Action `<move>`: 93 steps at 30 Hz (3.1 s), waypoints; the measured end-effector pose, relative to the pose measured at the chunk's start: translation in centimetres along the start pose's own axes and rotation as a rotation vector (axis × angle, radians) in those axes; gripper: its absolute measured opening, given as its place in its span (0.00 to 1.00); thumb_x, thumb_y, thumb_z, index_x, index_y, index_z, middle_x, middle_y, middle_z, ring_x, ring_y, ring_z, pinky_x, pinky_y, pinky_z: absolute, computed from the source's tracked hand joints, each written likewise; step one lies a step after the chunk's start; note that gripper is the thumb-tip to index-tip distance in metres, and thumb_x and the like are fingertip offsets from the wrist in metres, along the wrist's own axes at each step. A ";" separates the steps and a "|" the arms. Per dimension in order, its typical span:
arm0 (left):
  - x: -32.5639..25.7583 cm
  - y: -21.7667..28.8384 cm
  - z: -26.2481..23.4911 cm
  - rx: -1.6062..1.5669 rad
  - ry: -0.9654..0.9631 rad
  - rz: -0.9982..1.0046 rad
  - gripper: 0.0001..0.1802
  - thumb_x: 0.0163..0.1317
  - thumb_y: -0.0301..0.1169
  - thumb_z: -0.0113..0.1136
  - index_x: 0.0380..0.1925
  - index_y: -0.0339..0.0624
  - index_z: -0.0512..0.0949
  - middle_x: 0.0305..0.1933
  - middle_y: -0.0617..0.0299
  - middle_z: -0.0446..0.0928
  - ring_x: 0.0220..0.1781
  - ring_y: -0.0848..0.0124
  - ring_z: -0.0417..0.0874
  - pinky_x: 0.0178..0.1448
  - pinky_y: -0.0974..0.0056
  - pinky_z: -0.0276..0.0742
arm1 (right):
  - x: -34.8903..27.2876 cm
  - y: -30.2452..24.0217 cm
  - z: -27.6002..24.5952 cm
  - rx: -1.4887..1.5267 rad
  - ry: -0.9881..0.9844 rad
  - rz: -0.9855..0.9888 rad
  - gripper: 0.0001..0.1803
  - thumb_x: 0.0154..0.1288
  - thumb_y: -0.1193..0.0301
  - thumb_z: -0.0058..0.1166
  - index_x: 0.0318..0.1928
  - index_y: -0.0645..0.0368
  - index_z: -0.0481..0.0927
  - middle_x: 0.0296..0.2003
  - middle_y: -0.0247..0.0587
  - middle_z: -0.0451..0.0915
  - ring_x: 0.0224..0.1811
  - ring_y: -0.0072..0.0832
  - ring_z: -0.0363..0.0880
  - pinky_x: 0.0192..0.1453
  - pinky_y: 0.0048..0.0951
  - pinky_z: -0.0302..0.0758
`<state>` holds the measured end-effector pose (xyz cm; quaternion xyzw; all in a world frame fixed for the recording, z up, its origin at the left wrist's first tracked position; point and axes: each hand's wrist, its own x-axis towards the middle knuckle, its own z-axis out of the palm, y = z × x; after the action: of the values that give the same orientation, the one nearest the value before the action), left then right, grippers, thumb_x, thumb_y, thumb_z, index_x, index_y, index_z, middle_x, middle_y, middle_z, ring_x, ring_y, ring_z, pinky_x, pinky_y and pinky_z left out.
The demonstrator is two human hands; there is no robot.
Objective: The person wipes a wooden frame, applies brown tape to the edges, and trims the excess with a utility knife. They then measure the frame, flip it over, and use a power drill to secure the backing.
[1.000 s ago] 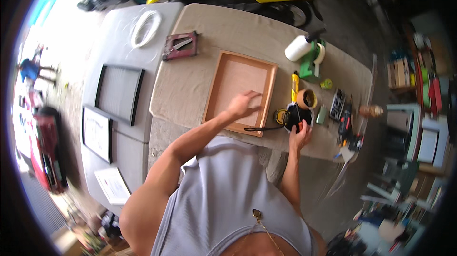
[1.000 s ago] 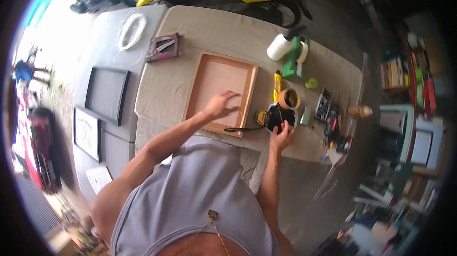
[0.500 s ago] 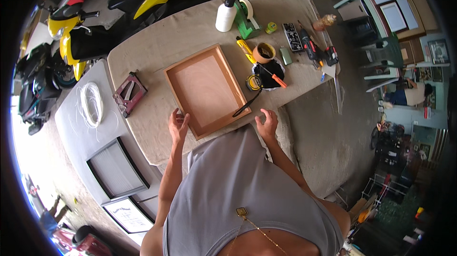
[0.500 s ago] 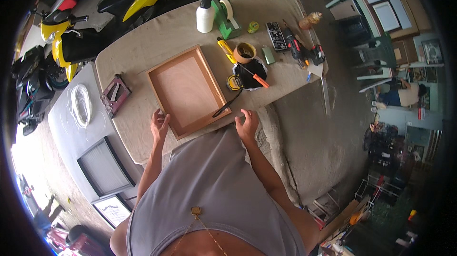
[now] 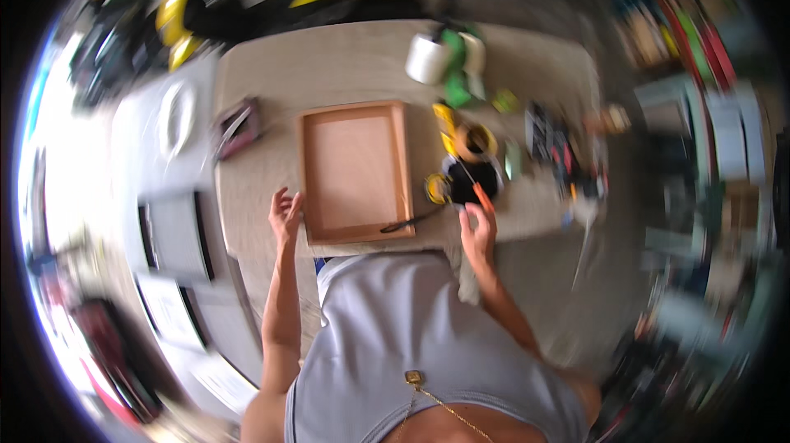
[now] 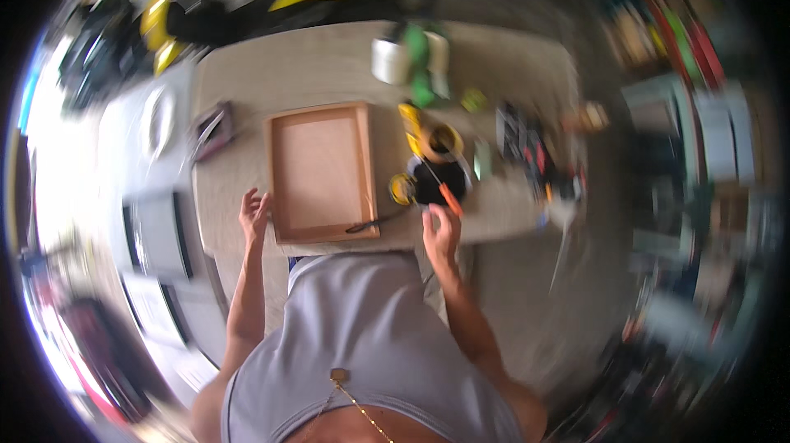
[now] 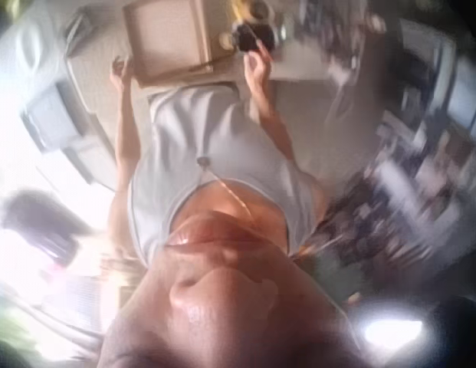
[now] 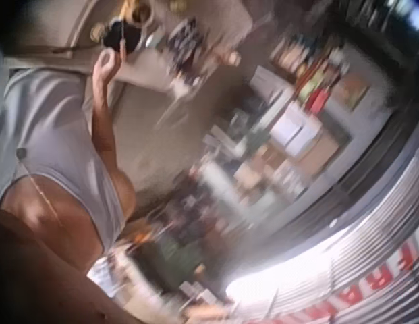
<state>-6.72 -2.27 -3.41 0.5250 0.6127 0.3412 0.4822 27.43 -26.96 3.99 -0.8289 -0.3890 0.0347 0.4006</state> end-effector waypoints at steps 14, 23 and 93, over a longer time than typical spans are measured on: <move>-46.8 -12.1 3.6 0.165 0.593 -1.019 0.28 0.48 0.52 0.67 0.45 0.47 0.80 0.49 0.50 0.79 0.53 0.57 0.79 0.57 0.56 0.74 | 1.8 3.1 0.1 0.221 -0.854 -0.747 0.08 0.56 0.73 0.59 0.35 0.64 0.81 0.31 0.47 0.81 0.34 0.41 0.78 0.42 0.36 0.74; -64.2 -17.6 18.6 -0.391 1.168 -1.072 0.27 0.46 0.52 0.69 0.41 0.45 0.82 0.46 0.51 0.81 0.50 0.59 0.81 0.56 0.59 0.75 | -11.8 -4.2 3.4 0.355 -1.523 -1.180 0.07 0.55 0.73 0.59 0.34 0.63 0.81 0.28 0.43 0.80 0.32 0.34 0.79 0.39 0.35 0.74; -231.7 -32.0 28.6 -0.098 2.502 -0.920 0.17 0.57 0.33 0.65 0.46 0.39 0.79 0.39 0.61 0.82 0.42 0.73 0.80 0.47 0.67 0.76 | -130.0 45.4 -78.3 -0.797 -2.396 -0.897 0.19 0.63 0.59 0.56 0.50 0.55 0.75 0.31 0.32 0.78 0.31 0.24 0.77 0.33 0.28 0.71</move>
<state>6.58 -237.05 12.24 -0.4102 0.7475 0.4190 -0.3122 -6.02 -181.34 -7.42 -0.1488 -0.7179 0.4861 -0.4756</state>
